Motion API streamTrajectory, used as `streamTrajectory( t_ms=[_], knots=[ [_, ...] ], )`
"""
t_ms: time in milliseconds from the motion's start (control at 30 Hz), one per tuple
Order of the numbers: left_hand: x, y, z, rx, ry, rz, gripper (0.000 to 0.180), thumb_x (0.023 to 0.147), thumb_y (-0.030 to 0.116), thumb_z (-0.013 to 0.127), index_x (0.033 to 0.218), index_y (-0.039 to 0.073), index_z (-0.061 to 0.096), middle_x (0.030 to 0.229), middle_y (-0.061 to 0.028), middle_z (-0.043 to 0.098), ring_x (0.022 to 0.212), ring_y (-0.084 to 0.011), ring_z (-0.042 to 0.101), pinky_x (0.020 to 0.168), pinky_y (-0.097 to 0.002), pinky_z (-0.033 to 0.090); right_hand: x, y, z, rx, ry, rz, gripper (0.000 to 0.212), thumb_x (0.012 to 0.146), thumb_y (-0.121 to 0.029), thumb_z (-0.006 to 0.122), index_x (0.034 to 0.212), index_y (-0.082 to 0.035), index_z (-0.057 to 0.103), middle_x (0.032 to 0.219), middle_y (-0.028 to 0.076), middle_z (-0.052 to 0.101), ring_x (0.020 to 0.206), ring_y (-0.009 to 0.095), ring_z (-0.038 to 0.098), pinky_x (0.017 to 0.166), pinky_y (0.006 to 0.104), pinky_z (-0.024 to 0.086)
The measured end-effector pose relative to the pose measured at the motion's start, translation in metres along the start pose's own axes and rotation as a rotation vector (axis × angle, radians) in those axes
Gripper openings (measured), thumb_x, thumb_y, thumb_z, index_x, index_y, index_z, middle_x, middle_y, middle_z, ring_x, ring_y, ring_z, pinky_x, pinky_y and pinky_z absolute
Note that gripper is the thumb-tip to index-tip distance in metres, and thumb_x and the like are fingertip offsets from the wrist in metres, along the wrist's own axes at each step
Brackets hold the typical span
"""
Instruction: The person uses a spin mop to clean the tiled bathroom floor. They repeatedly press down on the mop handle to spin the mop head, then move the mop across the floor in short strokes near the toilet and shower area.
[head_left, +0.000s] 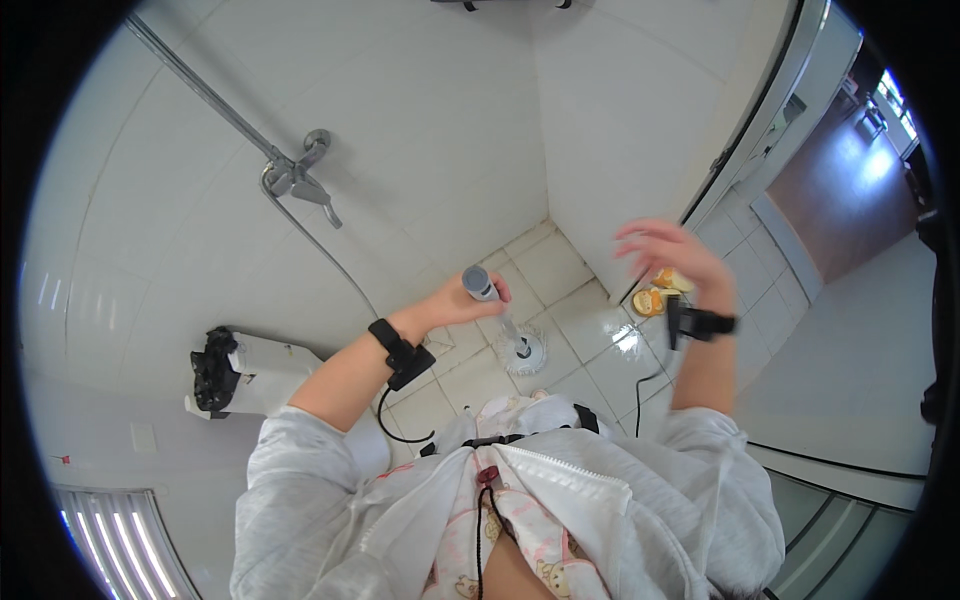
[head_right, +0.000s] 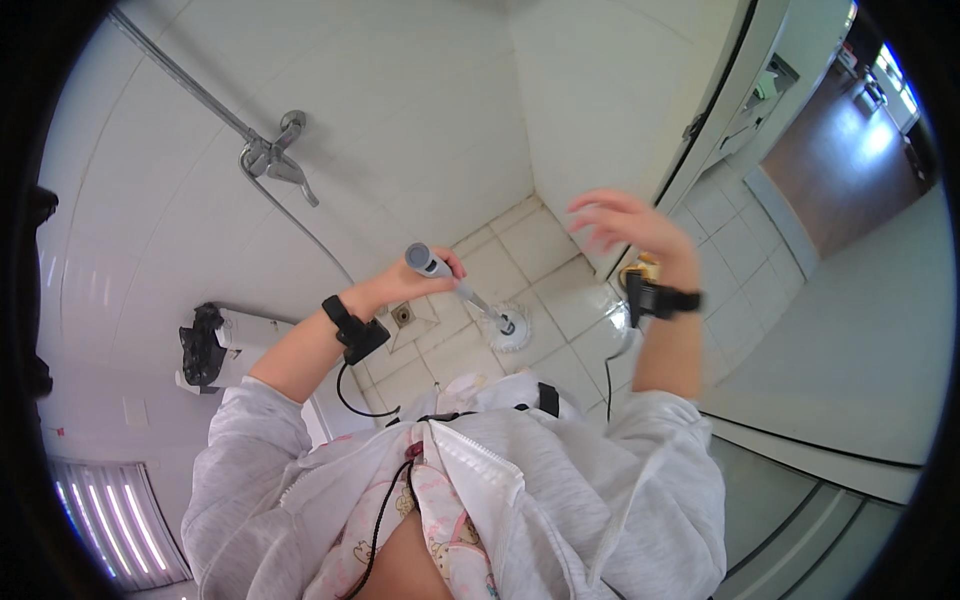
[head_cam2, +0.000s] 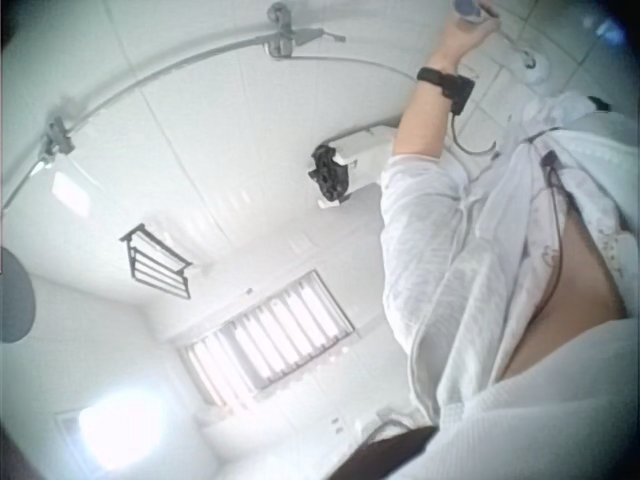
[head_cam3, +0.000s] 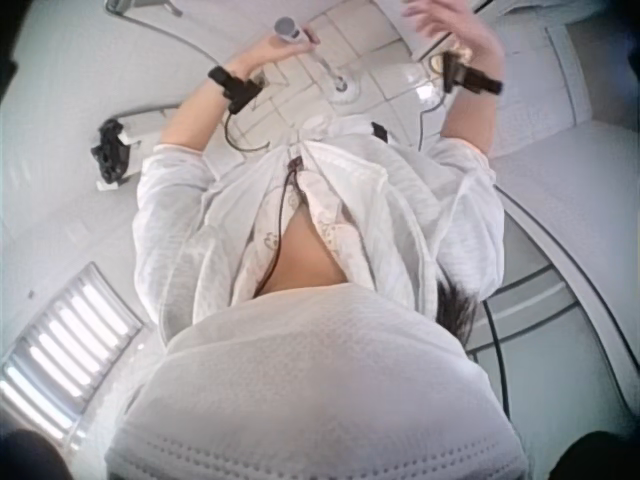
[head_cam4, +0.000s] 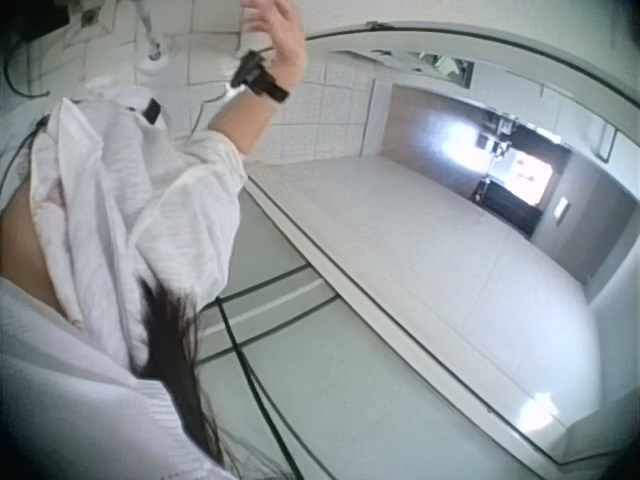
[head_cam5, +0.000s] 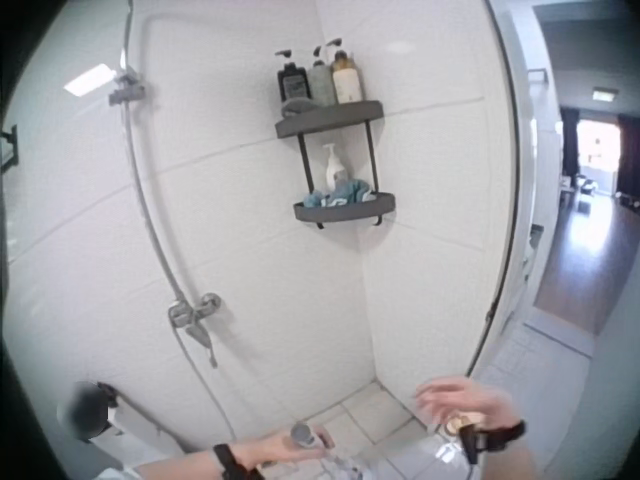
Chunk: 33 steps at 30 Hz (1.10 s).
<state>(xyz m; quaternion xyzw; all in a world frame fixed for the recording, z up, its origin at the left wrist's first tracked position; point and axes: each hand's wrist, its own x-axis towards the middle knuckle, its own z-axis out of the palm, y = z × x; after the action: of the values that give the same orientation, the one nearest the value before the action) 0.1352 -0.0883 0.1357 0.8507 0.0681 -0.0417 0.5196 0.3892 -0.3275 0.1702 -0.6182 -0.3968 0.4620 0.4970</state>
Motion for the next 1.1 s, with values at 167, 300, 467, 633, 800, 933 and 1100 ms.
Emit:
streamTrajectory(
  t_ms=[167,300,467,633,800,933,1100],
  knots=[
    [-0.005,-0.002,-0.003,0.009,0.041,-0.042,0.019,0.073,0.016,0.064,0.087,0.004,0.060,0.082,-0.0020,0.060,0.078,-0.0093,0.054,0.071,-0.0246,0.043,0.138,0.084,0.098,0.027,-0.272,0.420,0.041,0.084,-0.035,0.050,0.098,0.004,0.053,0.086,0.016,0.063,0.068,0.021,0.062,0.061,0.0281,0.051],
    [-0.010,0.001,-0.003,0.059,0.103,-0.092,0.022,0.073,0.018,0.066,0.088,0.004,0.059,0.081,-0.0020,0.060,0.077,-0.0096,0.054,0.069,-0.0243,0.043,0.161,0.134,0.153,-0.183,-0.393,0.674,0.060,0.084,-0.046,0.044,0.098,0.012,0.047,0.083,0.023,0.061,0.069,0.028,0.063,0.064,0.0346,0.053],
    [-0.023,0.011,-0.001,0.128,0.110,-0.119,0.026,0.073,0.021,0.067,0.091,0.005,0.058,0.081,-0.0033,0.059,0.077,-0.0117,0.054,0.069,-0.0250,0.043,0.164,0.187,0.185,0.052,-0.409,0.812,0.076,0.075,-0.058,0.051,0.107,0.010,0.046,0.082,0.024,0.061,0.066,0.026,0.064,0.060,0.0325,0.053],
    [-0.032,0.016,0.000,-0.069,-0.011,-0.113,0.033,0.074,0.026,0.068,0.097,0.005,0.057,0.085,-0.0035,0.059,0.081,-0.0131,0.054,0.072,-0.0266,0.043,0.174,0.245,0.191,0.309,-0.391,0.699,0.058,0.077,-0.044,0.058,0.111,0.001,0.046,0.087,0.022,0.058,0.073,0.028,0.063,0.063,0.0360,0.053],
    [-0.053,0.015,-0.005,-0.358,-0.135,-0.151,0.046,0.075,0.034,0.066,0.110,0.007,0.052,0.104,-0.0024,0.055,0.091,-0.0136,0.051,0.076,-0.0279,0.043,0.205,0.325,0.217,0.340,-0.520,0.429,0.035,0.080,-0.025,0.060,0.104,-0.002,0.050,0.086,0.013,0.054,0.071,0.025,0.060,0.066,0.0372,0.052],
    [-0.077,0.013,-0.010,-0.505,-0.181,-0.211,0.064,0.079,0.060,0.050,0.117,0.008,0.048,0.115,-0.0024,0.050,0.095,-0.0139,0.050,0.078,-0.0289,0.043,0.210,0.335,0.241,0.720,-0.321,0.766,0.022,0.081,-0.015,0.059,0.099,-0.005,0.053,0.085,0.009,0.052,0.077,0.022,0.057,0.067,0.0337,0.049],
    [-0.096,0.012,-0.020,-0.567,-0.067,-0.435,0.077,0.079,0.072,0.026,0.105,0.006,0.058,0.103,-0.0034,0.057,0.092,-0.0152,0.052,0.076,-0.0298,0.044,0.199,0.290,0.253,0.538,-0.421,0.772,0.012,0.078,-0.008,0.059,0.090,-0.007,0.056,0.079,0.007,0.053,0.073,0.018,0.052,0.063,0.0311,0.047]
  ],
)
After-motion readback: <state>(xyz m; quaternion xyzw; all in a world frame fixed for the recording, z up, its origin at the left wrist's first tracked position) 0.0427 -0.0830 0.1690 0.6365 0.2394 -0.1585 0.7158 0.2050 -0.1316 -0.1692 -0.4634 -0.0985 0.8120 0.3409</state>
